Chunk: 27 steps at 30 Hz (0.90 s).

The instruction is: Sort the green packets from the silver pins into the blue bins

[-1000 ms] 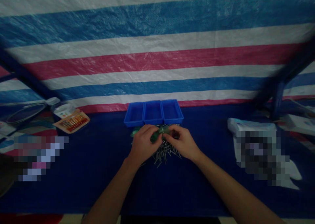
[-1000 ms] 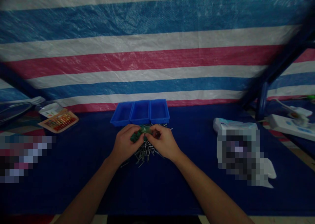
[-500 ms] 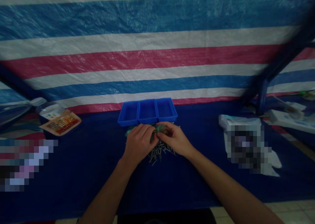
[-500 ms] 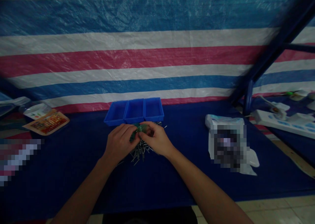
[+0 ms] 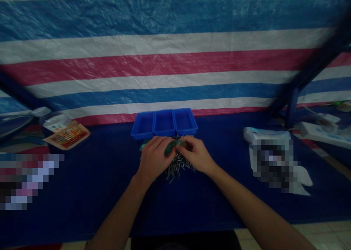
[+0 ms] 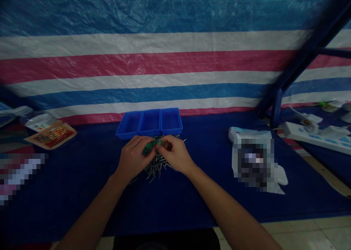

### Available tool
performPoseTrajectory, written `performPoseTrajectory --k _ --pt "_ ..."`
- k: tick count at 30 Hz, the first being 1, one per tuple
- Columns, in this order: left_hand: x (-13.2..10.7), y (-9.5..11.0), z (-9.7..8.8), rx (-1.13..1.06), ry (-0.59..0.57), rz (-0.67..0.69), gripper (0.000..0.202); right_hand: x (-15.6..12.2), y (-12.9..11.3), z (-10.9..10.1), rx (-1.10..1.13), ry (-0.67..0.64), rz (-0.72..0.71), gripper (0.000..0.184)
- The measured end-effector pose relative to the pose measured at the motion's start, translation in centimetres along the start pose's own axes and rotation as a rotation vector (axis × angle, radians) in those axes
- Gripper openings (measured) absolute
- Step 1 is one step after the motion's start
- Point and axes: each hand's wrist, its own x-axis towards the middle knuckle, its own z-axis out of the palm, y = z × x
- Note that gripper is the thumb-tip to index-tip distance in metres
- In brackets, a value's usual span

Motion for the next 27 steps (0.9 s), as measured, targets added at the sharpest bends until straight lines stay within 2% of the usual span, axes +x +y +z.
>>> performPoseTrajectory --k 5,11,16,19,22,27 --pt "-0.06 -0.80 -0.04 -0.208 -0.119 -0.079 0.006 -0.08 -0.30 0.05 -0.056 -0.022 -0.060 0.012" --pt "0.27 -0.40 -0.71 -0.319 -0.166 -0.152 0.016 -0.09 -0.59 -0.01 -0.080 -0.035 -0.069 0.019" --pt "0.42 -0.17 -0.87 -0.426 -0.216 -0.226 0.019 -0.21 -0.85 -0.16 -0.012 -0.061 -0.039 0.023" --pt "0.28 -0.43 -0.65 -0.640 -0.257 -0.372 0.021 -0.09 -0.83 -0.20 0.104 -0.102 -0.003 0.023" --pt "0.16 -0.66 -0.31 -0.827 -0.248 -0.505 0.021 0.14 -0.70 -0.32 0.237 -0.153 0.051 0.028" --pt "0.15 -0.75 -0.27 -0.869 -0.248 -0.526 0.018 0.29 -0.71 -0.71 0.256 -0.168 0.070 0.026"
